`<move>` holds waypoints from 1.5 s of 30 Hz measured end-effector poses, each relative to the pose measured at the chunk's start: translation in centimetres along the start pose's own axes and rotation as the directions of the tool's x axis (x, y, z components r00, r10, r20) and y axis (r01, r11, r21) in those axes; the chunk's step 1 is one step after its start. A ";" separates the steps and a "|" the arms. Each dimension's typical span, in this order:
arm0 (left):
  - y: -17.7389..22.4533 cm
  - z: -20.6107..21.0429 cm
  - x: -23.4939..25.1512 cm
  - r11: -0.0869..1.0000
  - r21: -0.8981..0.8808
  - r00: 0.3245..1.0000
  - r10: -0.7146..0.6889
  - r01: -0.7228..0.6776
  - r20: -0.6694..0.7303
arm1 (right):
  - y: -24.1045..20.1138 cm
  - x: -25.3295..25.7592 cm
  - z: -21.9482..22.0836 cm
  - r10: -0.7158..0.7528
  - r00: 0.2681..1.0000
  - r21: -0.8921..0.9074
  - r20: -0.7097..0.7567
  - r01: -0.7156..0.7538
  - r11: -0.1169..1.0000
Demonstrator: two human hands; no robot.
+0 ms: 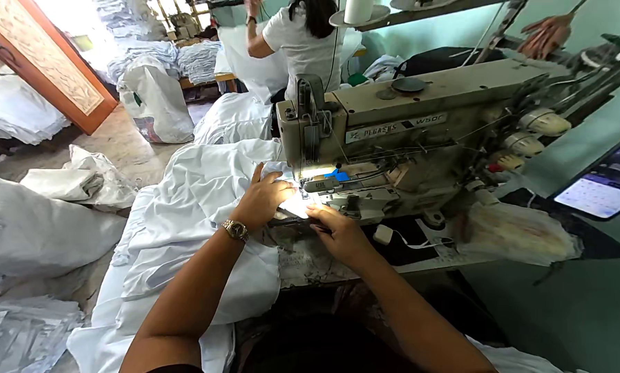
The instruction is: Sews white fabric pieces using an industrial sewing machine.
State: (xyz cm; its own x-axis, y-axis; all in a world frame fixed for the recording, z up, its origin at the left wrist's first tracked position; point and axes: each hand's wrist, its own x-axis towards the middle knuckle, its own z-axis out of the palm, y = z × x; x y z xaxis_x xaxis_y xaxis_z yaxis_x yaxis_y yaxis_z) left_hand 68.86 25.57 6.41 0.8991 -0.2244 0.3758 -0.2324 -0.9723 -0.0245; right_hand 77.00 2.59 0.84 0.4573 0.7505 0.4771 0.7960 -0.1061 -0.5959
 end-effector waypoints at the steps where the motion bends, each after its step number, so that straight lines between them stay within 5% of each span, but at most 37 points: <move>1: -0.1 0.1 -0.1 1.000 -0.006 1.000 -0.003 0.003 -0.007 | 0.0 -0.2 0.1 -0.004 1.000 0.005 -0.004 0.004 1.000; 7: -0.3 0.5 -0.2 1.000 -0.012 1.000 -0.011 0.011 -0.008 | 0.0 -2.0 1.2 -0.092 0.988 0.046 -0.125 0.098 0.994; 10: -0.3 0.7 -0.3 1.000 -0.006 1.000 -0.004 0.004 -0.020 | -0.2 -4.0 2.5 -0.118 0.957 0.227 -0.263 0.180 0.957; 13: -0.2 0.6 -0.3 1.000 -0.022 1.000 -0.016 0.016 -0.011 | 0.1 -6.0 4.9 -0.030 0.987 0.407 -0.157 0.093 0.909; 17: -0.1 0.6 -0.2 1.000 -0.003 1.000 -0.014 0.014 0.026 | 1.0 -6.5 6.9 -0.003 1.000 0.310 -0.001 0.003 0.951; 26: -0.8 1.0 1.2 0.988 -0.141 0.998 -0.057 0.059 0.015 | 0.7 -6.1 6.7 0.034 0.998 0.322 0.043 -0.046 0.945; 31: -5.1 0.5 3.1 0.977 -0.111 0.982 -0.177 0.184 0.068 | 0.9 -6.2 6.7 0.041 0.998 0.324 0.053 -0.056 0.944; 35: -8.0 -1.5 -0.3 0.922 -0.026 0.889 -0.379 0.386 -0.258 | 1.2 -6.1 6.7 0.051 0.999 0.306 -0.019 -0.043 0.951; 39: 0.1 -3.6 -6.1 0.936 0.059 0.811 -0.269 0.348 -0.520 | 1.1 -6.2 7.0 0.059 0.994 0.285 -0.088 -0.031 0.958; 45: 4.3 -2.3 -9.8 0.934 0.157 0.774 -0.162 0.320 -0.613 | 0.3 -5.3 6.8 0.021 0.976 0.214 -0.218 0.026 0.976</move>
State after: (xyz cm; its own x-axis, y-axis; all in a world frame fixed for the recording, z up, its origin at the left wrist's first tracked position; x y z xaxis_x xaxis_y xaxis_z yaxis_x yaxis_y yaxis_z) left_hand 58.17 23.70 4.74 0.5058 0.0237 0.8623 0.1289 -0.9905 -0.0484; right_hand 72.13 2.98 -6.24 0.5495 0.5881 0.5934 0.7042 0.0561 -0.7078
